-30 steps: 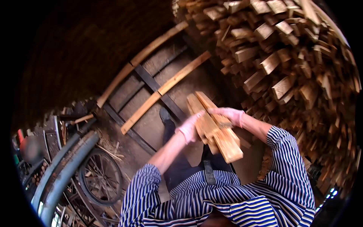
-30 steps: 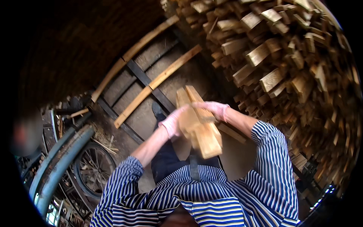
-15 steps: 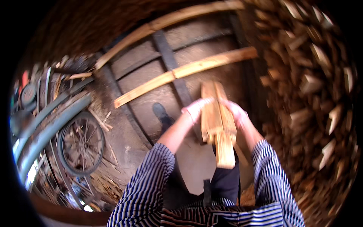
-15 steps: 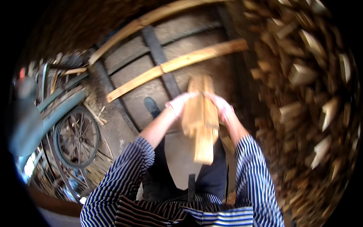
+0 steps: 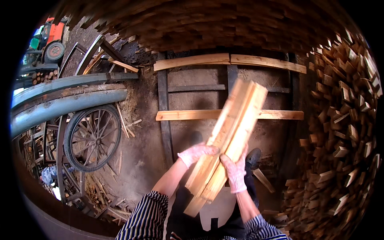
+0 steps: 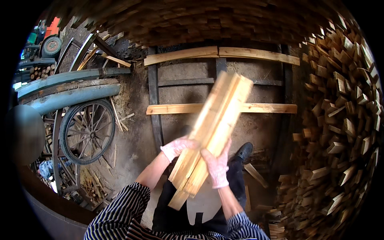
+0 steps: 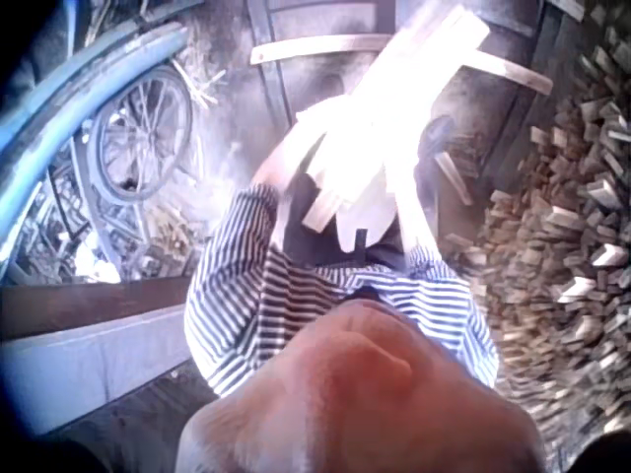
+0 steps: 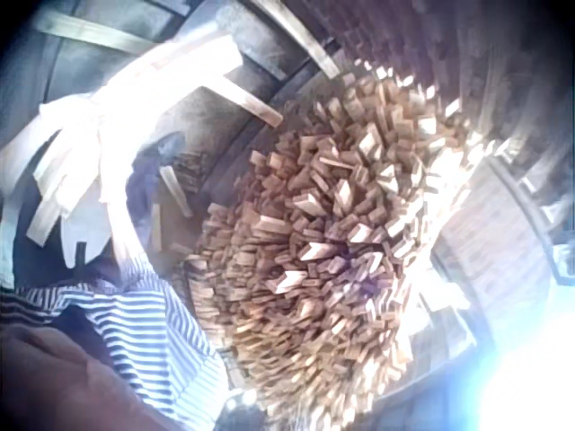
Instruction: The person stacks wooden planks and boards in a lumber yard. They pick up pieces of wood from a large pile and arrange them into a neat stack on a pallet, occasionally adjusting the alignment of the boards.
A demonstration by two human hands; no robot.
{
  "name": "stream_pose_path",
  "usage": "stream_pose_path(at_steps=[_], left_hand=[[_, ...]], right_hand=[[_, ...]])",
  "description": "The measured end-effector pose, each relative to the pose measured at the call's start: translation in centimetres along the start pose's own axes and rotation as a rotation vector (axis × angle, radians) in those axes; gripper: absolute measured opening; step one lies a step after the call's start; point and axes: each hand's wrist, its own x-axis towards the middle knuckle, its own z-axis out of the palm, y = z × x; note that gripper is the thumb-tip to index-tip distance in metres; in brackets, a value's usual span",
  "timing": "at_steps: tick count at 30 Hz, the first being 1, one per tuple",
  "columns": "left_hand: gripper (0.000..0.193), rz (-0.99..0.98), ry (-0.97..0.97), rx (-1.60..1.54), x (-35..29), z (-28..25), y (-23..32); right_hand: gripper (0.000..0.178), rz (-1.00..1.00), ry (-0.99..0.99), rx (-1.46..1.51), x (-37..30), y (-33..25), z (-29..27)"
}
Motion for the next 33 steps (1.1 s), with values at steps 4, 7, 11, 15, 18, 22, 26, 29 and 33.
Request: stream_pose_path(at_steps=[4,7,11,15,18,22,26,29,33], left_hand=[[0.073,0.194,0.153,0.009,-0.3,-9.3,2.8],[0.083,0.335,0.213,0.047,1.2,-13.7,7.1],[0.105,0.392,0.429,0.294,5.3,-20.7,10.6],[0.114,0.264,0.716,0.671,10.6,-24.8,11.5],[0.113,-0.016,0.927,0.743,8.3,-28.7,10.2],[0.116,0.125,0.78,0.664,9.1,-31.5,8.1],[0.12,0.241,0.689,0.631,11.5,-27.9,9.2],[0.122,0.198,0.696,0.473,7.4,-29.1,5.9],[0.098,0.223,0.896,0.36,6.4,-20.7,5.1]], right_hand=[[0.139,-0.044,-0.365,-0.174,6.8,-0.3,8.5],[0.131,-0.236,-0.427,-0.427,14.1,3.3,13.5],[0.114,-0.334,-0.521,-0.642,21.6,6.3,18.9],[0.099,-0.183,-0.407,-0.605,24.5,10.6,16.2],[0.095,0.111,-0.183,-0.741,19.9,13.5,14.0],[0.119,0.504,-0.228,-0.55,17.0,24.1,9.2],[0.07,0.764,-0.226,0.401,19.2,30.7,7.8],[0.067,0.644,-0.31,-0.144,12.2,25.3,12.2],[0.073,0.109,-0.168,-0.707,5.7,16.0,11.1]])
